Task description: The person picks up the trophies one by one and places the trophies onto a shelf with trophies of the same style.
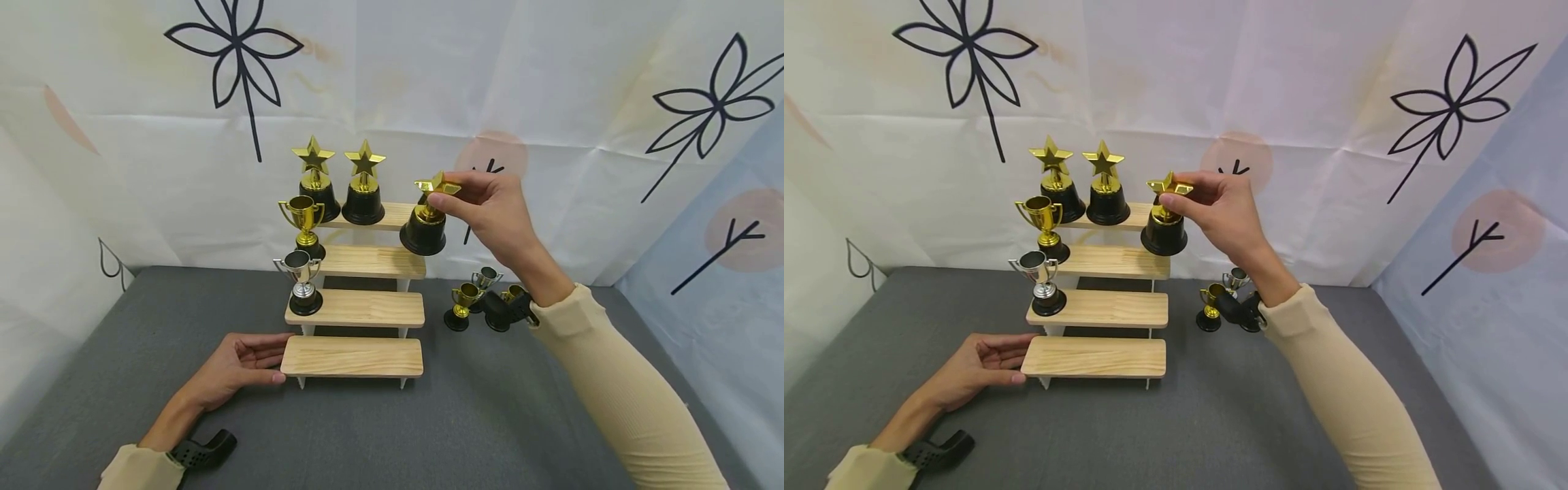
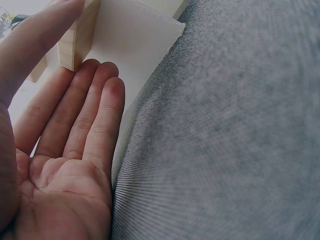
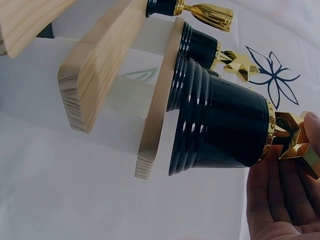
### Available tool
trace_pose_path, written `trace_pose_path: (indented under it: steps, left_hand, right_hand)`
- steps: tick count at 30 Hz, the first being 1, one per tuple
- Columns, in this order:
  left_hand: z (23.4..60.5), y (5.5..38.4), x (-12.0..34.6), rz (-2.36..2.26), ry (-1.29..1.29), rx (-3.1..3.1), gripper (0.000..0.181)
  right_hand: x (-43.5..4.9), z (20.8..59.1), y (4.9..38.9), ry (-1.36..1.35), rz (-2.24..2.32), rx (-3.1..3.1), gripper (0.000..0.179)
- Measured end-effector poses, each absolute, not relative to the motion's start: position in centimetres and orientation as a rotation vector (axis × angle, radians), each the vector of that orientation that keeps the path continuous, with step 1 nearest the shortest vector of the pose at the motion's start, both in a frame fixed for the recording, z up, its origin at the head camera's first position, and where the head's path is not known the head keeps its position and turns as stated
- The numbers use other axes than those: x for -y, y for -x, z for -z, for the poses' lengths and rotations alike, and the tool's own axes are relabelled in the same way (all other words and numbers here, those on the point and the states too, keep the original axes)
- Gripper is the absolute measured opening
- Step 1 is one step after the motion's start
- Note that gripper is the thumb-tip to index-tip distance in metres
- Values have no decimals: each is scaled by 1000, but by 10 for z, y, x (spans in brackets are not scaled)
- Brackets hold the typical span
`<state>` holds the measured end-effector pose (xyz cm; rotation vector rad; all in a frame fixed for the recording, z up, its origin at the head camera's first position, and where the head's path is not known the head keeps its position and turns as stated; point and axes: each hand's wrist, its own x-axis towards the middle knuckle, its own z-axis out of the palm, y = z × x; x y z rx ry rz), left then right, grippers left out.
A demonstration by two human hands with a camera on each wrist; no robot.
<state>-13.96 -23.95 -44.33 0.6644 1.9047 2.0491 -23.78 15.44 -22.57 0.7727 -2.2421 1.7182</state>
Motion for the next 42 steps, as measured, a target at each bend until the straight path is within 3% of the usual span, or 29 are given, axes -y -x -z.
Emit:
trace_pose_path:
  steps: [42]
  left_hand:
    - [443, 139, 240, -2024, -635, -1951, 64]
  right_hand:
    - [-130, 231, 258, -768, -1766, 2225, 34]
